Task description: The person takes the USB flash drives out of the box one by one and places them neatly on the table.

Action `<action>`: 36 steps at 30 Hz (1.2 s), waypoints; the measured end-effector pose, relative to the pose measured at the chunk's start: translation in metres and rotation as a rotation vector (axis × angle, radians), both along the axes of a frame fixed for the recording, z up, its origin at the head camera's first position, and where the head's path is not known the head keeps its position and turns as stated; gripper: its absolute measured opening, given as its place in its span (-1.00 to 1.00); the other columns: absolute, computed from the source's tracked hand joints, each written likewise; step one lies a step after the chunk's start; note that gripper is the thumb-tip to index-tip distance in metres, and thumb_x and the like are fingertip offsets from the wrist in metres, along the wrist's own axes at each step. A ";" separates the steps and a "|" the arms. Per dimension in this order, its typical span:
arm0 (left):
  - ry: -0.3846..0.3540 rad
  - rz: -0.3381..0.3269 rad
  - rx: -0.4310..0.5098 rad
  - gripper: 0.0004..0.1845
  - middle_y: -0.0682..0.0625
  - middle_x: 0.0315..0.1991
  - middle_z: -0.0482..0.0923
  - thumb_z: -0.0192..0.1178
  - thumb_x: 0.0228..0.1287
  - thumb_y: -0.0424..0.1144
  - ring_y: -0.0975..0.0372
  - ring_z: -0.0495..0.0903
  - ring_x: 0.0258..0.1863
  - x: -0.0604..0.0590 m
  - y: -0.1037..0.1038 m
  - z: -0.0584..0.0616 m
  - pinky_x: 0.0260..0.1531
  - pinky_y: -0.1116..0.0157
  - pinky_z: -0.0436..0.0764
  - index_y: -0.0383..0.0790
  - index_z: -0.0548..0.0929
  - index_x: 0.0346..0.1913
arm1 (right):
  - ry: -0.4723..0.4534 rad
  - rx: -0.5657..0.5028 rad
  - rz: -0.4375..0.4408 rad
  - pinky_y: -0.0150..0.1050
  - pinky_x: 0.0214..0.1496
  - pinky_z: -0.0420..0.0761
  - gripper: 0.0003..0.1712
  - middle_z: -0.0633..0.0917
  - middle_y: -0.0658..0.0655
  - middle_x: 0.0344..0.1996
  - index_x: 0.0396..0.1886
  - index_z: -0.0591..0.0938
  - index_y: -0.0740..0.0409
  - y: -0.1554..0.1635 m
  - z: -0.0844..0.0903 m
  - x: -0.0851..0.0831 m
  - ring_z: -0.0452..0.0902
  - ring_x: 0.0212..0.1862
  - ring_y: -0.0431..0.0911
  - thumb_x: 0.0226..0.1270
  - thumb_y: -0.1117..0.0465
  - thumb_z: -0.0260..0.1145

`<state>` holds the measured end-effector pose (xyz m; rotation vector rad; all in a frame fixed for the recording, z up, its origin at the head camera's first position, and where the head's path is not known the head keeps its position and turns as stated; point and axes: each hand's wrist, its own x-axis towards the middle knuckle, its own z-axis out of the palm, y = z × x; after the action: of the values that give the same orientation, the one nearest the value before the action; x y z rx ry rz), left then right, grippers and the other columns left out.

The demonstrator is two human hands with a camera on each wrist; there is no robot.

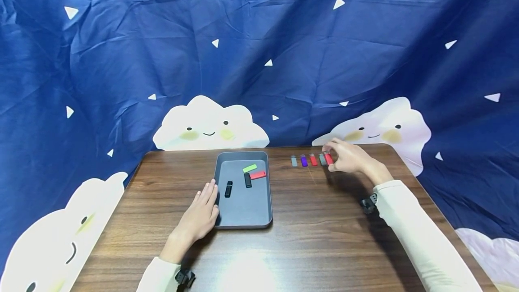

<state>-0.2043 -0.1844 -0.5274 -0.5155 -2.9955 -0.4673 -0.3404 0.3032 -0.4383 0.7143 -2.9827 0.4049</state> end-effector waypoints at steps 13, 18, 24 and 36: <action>-0.029 0.013 -0.030 -0.34 -0.29 0.74 -0.04 -0.07 0.66 -0.24 -0.14 0.01 0.73 -0.001 -0.001 0.000 0.70 -0.16 0.11 -0.51 0.13 0.65 | -0.044 -0.024 -0.060 0.39 0.20 0.63 -0.32 0.62 0.29 0.24 0.24 0.66 0.22 0.025 -0.020 -0.015 0.64 0.22 0.31 0.06 0.17 0.57; -0.030 0.015 -0.033 -0.34 -0.29 0.74 -0.04 -0.07 0.66 -0.24 -0.13 0.01 0.73 -0.001 0.000 0.000 0.70 -0.15 0.12 -0.49 0.13 0.65 | -0.061 -0.033 -0.094 0.44 0.20 0.62 -0.31 0.60 0.34 0.28 0.27 0.67 0.24 0.029 -0.027 -0.019 0.62 0.24 0.38 0.07 0.18 0.55; -0.022 0.012 -0.030 -0.34 -0.30 0.73 -0.02 -0.06 0.66 -0.23 -0.15 0.03 0.72 -0.001 -0.001 0.000 0.69 -0.16 0.13 -0.50 0.14 0.64 | -0.098 -0.023 -0.126 0.47 0.22 0.59 -0.31 0.60 0.39 0.30 0.31 0.63 0.27 0.032 -0.037 -0.027 0.57 0.29 0.44 0.16 0.18 0.51; -0.033 0.012 -0.023 -0.33 -0.29 0.74 -0.05 -0.07 0.66 -0.23 -0.14 0.01 0.73 -0.002 -0.001 0.000 0.70 -0.16 0.11 -0.50 0.13 0.65 | -0.162 -0.057 -0.188 0.47 0.16 0.59 -0.36 0.66 0.40 0.22 0.32 0.60 0.29 0.032 -0.049 -0.037 0.62 0.21 0.37 0.26 0.18 0.49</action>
<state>-0.2059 -0.1851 -0.5278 -0.4963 -3.0373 -0.4453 -0.3771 0.3354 -0.4869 0.4091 -3.1369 0.5574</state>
